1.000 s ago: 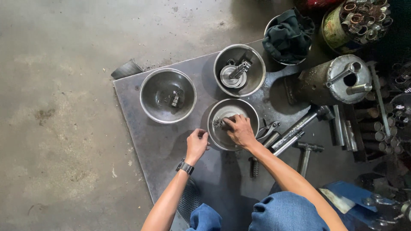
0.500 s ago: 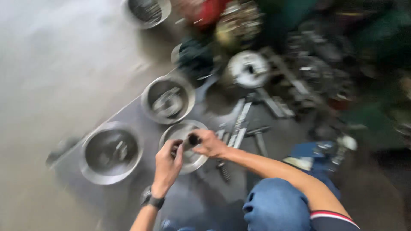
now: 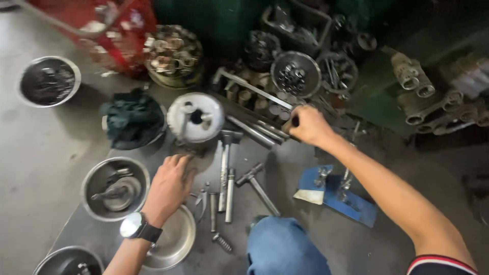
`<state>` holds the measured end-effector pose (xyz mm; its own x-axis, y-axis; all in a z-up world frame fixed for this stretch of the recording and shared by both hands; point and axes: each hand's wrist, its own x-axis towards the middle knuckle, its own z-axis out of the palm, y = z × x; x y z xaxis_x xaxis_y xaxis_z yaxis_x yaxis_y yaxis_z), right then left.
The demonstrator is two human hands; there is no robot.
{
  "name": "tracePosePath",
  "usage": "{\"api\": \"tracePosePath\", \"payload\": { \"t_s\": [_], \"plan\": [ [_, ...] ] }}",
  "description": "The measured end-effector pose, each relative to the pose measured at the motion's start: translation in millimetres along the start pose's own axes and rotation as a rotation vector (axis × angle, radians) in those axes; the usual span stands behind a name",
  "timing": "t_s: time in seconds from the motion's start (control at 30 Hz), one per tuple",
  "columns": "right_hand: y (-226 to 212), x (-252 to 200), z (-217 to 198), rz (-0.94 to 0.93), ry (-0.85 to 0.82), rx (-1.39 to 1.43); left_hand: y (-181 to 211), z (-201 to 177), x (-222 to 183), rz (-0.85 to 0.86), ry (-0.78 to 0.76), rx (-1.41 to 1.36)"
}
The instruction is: Inspecting and cleaning various motorcycle engine components including a crankshaft and needle bearings.
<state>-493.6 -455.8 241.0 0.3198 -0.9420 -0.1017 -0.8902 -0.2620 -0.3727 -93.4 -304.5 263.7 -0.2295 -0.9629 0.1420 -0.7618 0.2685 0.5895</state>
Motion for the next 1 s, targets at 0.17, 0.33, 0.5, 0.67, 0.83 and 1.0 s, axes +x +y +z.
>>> {"api": "tracePosePath", "payload": {
  "t_s": [0.17, 0.33, 0.5, 0.67, 0.83, 1.0],
  "plan": [
    [110.8, 13.3, 43.5, 0.177, 0.098, -0.097, -2.4, 34.5, 17.1, -0.022, 0.013, 0.122],
    [140.8, 24.5, 68.6, 0.301, -0.044, -0.183, -8.0, 36.0, 18.8, -0.084, 0.027, 0.231],
    [173.7, 29.2, 88.9, 0.192, 0.088, -0.154, -23.1, 46.4, 21.1, -0.055, 0.162, 0.232],
    [180.0, 24.4, 91.6, 0.329, 0.028, -0.027, -31.8, 71.9, 32.1, 0.060, 0.156, 0.423],
    [154.8, 19.0, 86.5, 0.395, -0.042, -0.131, -13.4, 93.5, 48.6, 0.133, 0.148, 0.673],
    [95.8, 45.8, 56.5, 0.264, -0.052, -0.283, -19.2, 95.8, 55.0, 0.042, 0.089, 0.799]
  ]
}}
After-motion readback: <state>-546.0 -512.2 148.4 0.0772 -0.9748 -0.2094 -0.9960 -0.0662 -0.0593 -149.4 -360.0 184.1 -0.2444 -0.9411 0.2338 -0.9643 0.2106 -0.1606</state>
